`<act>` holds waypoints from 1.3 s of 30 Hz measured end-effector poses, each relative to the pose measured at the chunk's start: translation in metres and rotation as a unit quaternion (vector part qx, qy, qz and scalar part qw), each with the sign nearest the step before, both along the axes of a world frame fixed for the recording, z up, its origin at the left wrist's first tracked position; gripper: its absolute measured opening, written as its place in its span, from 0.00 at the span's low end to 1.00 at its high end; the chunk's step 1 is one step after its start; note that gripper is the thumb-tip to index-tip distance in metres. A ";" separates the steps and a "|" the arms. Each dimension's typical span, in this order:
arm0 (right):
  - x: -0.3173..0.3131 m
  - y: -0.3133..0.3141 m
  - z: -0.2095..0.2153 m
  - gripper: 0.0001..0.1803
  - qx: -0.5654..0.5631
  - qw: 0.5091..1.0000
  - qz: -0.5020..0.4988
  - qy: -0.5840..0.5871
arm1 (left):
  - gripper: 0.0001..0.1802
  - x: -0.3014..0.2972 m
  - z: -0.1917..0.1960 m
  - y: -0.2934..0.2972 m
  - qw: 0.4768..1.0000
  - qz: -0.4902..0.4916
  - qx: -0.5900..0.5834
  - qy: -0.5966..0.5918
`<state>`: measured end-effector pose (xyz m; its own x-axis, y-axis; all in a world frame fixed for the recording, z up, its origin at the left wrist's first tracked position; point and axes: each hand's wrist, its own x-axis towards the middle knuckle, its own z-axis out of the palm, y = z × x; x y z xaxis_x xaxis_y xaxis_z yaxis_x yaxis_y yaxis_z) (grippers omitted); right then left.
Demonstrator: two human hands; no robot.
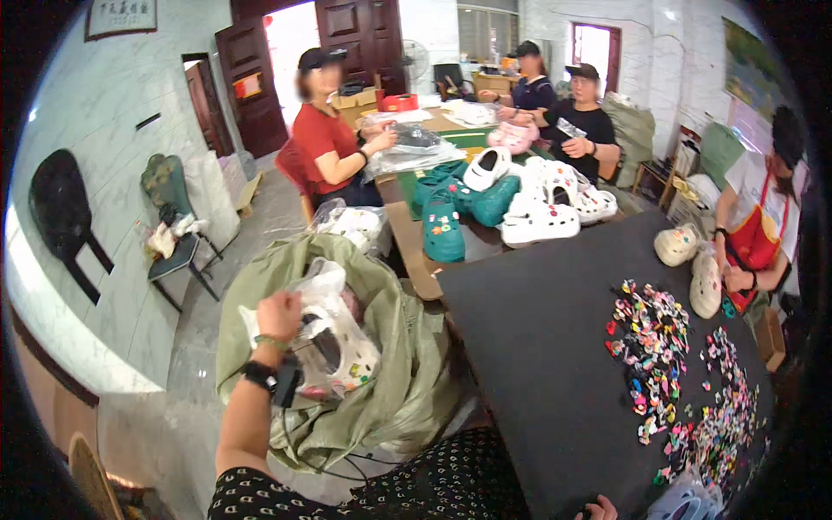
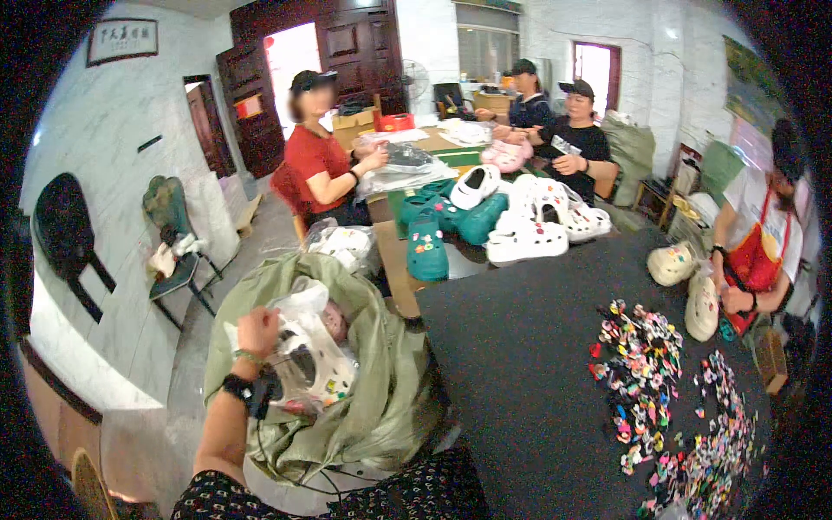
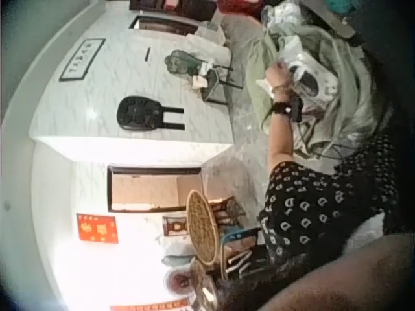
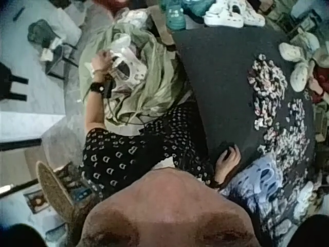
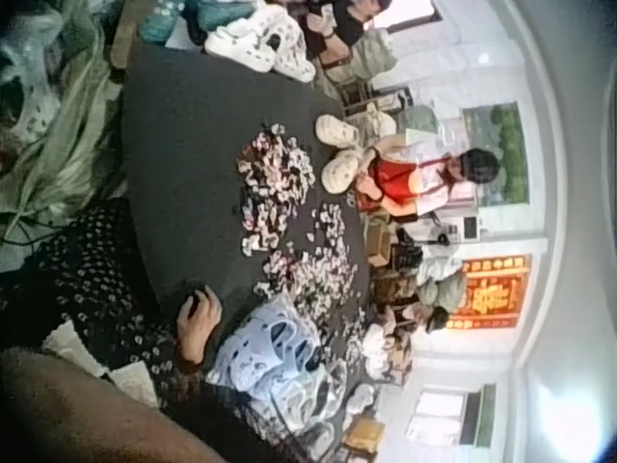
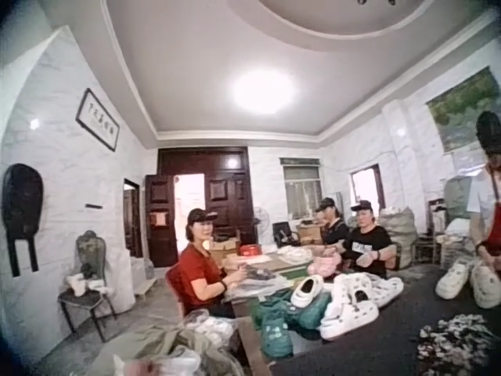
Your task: Attaching decorative charms and pins to foam clog shoes as part of an assembly line process.
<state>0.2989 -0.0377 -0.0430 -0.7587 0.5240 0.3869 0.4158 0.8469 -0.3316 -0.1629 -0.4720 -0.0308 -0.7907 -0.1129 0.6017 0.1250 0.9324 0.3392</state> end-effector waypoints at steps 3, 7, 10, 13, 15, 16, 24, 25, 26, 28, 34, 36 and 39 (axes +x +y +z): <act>-0.002 0.003 -0.001 0.11 -0.001 1.000 0.021 -0.001 | 0.21 0.022 0.039 -0.008 0.999 -0.016 0.007 0.050; 0.000 0.004 -0.001 0.12 -0.034 0.999 0.011 -0.007 | 0.19 0.046 0.101 0.022 0.988 -0.069 0.032 0.136; 0.001 0.005 0.002 0.12 -0.038 0.999 0.002 0.002 | 0.19 0.055 0.141 0.055 0.976 -0.106 0.071 0.178; 0.002 0.007 -0.004 0.13 -0.032 0.999 -0.012 0.011 | 0.18 0.045 0.173 0.077 0.945 -0.179 0.056 0.267; 0.001 0.008 -0.005 0.14 -0.029 0.999 -0.012 0.011 | 0.18 0.051 0.205 0.099 0.923 -0.220 0.063 0.309; -0.003 0.005 -0.005 0.15 -0.055 0.998 -0.013 0.005 | 0.18 0.055 0.218 0.109 0.926 -0.221 0.068 0.297; 0.005 0.005 -0.014 0.17 -0.070 0.997 -0.019 0.003 | 0.14 0.087 0.233 0.286 0.774 -0.538 0.014 0.332; 0.007 0.004 -0.012 0.17 -0.068 0.997 -0.020 0.007 | 0.14 0.092 0.226 0.302 0.750 -0.549 -0.050 0.365; 0.008 0.004 -0.011 0.18 -0.080 0.997 -0.013 0.005 | 0.14 0.095 0.210 0.323 0.729 -0.615 -0.032 0.299; 0.012 0.003 -0.003 0.19 -0.092 0.996 -0.010 0.002 | 0.19 0.105 0.182 0.355 0.680 -0.666 -0.099 0.290; 0.028 0.013 0.034 0.20 -0.130 0.984 0.087 -0.089 | 0.18 0.138 0.168 0.397 0.588 -0.747 -0.109 0.291; 0.029 0.021 0.061 0.19 -0.266 0.945 0.143 -0.127 | 0.16 0.153 0.161 0.398 0.526 -0.799 -0.140 0.256; 0.018 0.026 0.110 0.26 -0.194 0.964 0.172 -0.056 | 0.16 0.163 0.157 0.397 0.487 -0.830 -0.152 0.227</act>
